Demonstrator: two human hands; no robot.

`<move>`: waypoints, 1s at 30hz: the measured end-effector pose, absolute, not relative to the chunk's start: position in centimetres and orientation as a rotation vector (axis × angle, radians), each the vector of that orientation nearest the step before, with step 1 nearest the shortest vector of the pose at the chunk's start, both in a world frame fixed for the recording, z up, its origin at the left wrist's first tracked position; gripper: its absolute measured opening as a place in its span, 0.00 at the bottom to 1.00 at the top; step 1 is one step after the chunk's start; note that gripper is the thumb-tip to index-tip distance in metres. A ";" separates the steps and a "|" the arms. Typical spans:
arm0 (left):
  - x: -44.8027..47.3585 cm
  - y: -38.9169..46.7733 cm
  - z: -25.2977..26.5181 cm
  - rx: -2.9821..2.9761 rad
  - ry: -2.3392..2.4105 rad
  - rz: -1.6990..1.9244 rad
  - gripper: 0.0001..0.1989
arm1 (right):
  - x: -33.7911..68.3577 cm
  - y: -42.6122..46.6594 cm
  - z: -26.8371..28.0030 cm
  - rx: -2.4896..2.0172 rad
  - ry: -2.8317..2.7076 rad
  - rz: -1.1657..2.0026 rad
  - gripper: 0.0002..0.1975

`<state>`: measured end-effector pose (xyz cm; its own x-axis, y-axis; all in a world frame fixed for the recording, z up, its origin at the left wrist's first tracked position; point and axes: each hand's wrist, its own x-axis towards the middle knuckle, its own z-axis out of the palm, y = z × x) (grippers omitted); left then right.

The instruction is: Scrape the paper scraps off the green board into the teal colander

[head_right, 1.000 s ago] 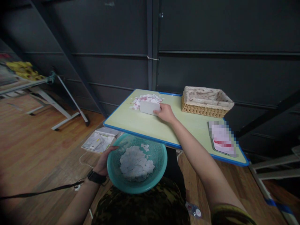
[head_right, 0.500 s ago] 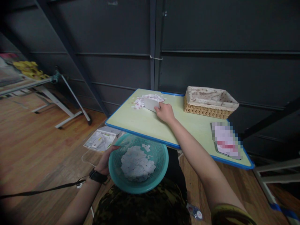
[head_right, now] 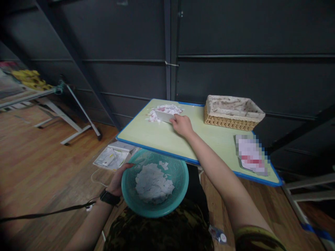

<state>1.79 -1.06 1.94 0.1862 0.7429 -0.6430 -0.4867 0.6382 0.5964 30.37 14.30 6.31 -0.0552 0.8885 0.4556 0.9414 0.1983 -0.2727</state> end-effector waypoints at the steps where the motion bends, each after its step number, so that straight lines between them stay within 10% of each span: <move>1: 1.8 -1.1 1.9 0.276 1.071 0.876 0.17 | 30.4 14.2 6.4 -1.733 -1.932 -0.155 0.12; 30: 2.0 -1.1 1.5 0.312 1.093 0.867 0.11 | 30.1 14.3 6.0 -1.680 -1.998 -0.199 0.12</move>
